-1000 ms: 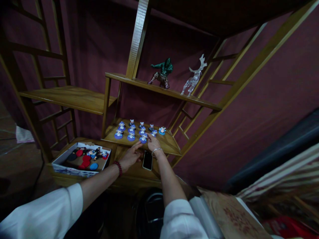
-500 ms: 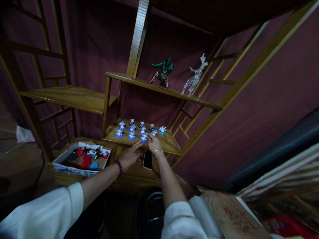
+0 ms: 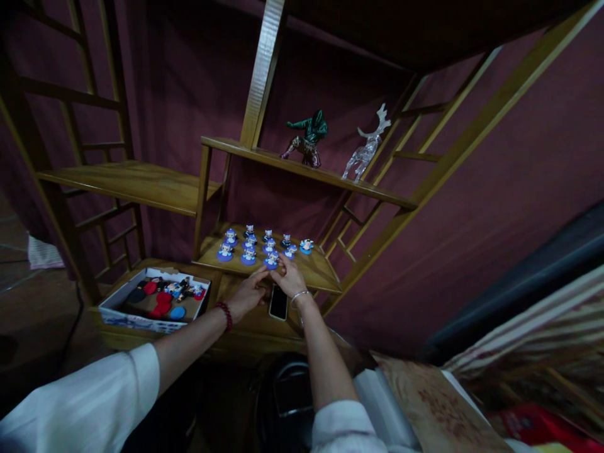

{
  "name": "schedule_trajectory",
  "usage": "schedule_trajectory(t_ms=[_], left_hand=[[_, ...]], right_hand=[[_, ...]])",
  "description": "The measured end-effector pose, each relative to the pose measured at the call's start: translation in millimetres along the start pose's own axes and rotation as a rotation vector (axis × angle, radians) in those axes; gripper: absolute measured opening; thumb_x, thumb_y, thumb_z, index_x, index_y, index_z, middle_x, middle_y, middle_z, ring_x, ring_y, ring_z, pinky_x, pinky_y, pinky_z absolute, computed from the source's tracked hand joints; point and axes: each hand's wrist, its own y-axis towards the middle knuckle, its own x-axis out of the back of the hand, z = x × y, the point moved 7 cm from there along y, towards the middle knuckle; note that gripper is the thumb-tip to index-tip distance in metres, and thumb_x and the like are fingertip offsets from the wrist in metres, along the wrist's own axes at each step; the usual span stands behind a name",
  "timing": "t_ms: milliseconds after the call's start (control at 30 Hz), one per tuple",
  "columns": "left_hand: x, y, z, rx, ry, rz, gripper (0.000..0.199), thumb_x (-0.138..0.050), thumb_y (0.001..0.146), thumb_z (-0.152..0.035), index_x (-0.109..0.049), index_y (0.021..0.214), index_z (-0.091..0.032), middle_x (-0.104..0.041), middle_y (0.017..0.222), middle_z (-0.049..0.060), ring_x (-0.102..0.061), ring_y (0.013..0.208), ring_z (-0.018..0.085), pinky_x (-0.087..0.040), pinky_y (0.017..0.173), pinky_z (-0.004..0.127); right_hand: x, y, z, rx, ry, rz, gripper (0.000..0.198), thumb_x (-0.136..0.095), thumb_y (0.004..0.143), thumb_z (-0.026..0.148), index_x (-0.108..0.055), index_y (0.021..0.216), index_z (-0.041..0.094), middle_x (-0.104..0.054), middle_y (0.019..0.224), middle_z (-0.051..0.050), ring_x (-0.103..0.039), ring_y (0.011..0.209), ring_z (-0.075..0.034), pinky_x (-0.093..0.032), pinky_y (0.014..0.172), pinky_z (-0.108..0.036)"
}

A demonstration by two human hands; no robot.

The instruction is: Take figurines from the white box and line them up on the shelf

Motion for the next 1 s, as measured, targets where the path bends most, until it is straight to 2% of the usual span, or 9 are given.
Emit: schedule_trajectory(t_ms=[133, 333, 533, 733, 1000], left_hand=[[0.9, 1.0, 0.0, -0.010, -0.019, 0.001, 0.057, -0.043, 0.066, -0.003, -0.049, 0.120, -0.021, -0.024, 0.141, 0.001, -0.053, 0.096, 0.017, -0.046, 0.046, 0.013], [-0.2, 1.3, 0.1, -0.008, -0.105, -0.036, 0.051, -0.043, 0.067, -0.002, -0.052, 0.114, -0.020, -0.024, 0.140, 0.004, -0.057, 0.088, 0.015, -0.046, 0.044, 0.014], [-1.0, 2.0, -0.1, 0.020, -0.147, -0.082, 0.049, -0.041, 0.068, -0.001, -0.048, 0.114, -0.017, -0.036, 0.133, 0.008, -0.060, 0.079, 0.011, -0.042, 0.041, 0.012], [-2.5, 0.7, 1.8, 0.002, -0.063, -0.058, 0.045, -0.042, 0.068, 0.000, -0.054, 0.107, -0.019, -0.020, 0.142, 0.005, -0.059, 0.077, 0.011, -0.043, 0.042, 0.014], [-1.1, 2.2, 3.0, -0.005, -0.018, -0.022, 0.043, -0.048, 0.067, -0.004, -0.056, 0.107, -0.018, -0.024, 0.141, 0.005, -0.058, 0.079, 0.012, -0.045, 0.045, 0.015]], right_hand=[[-1.4, 3.3, -1.7, -0.003, -0.055, 0.009, 0.055, -0.060, 0.068, 0.033, -0.046, 0.120, 0.019, -0.059, 0.106, -0.008, -0.054, 0.098, -0.019, -0.045, 0.083, -0.034], [-2.6, 4.7, -6.0, -0.026, 0.029, 0.047, 0.056, -0.059, 0.070, 0.035, -0.044, 0.122, 0.020, -0.057, 0.111, -0.009, -0.052, 0.103, -0.019, -0.045, 0.085, -0.034], [-5.3, 7.5, -10.7, -0.033, 0.011, 0.082, 0.051, -0.051, 0.076, 0.039, -0.042, 0.123, 0.021, -0.056, 0.112, -0.008, -0.053, 0.103, -0.017, -0.043, 0.088, -0.034], [-4.7, 7.9, -6.5, -0.013, -0.070, 0.042, 0.051, -0.056, 0.072, 0.037, -0.046, 0.120, 0.022, -0.059, 0.107, -0.007, -0.054, 0.099, -0.019, -0.045, 0.083, -0.034], [-2.2, 8.6, -1.1, -0.065, -0.135, -0.008, 0.045, -0.062, 0.067, 0.038, -0.054, 0.110, 0.025, -0.063, 0.095, -0.005, -0.058, 0.084, -0.019, -0.048, 0.074, -0.033]])
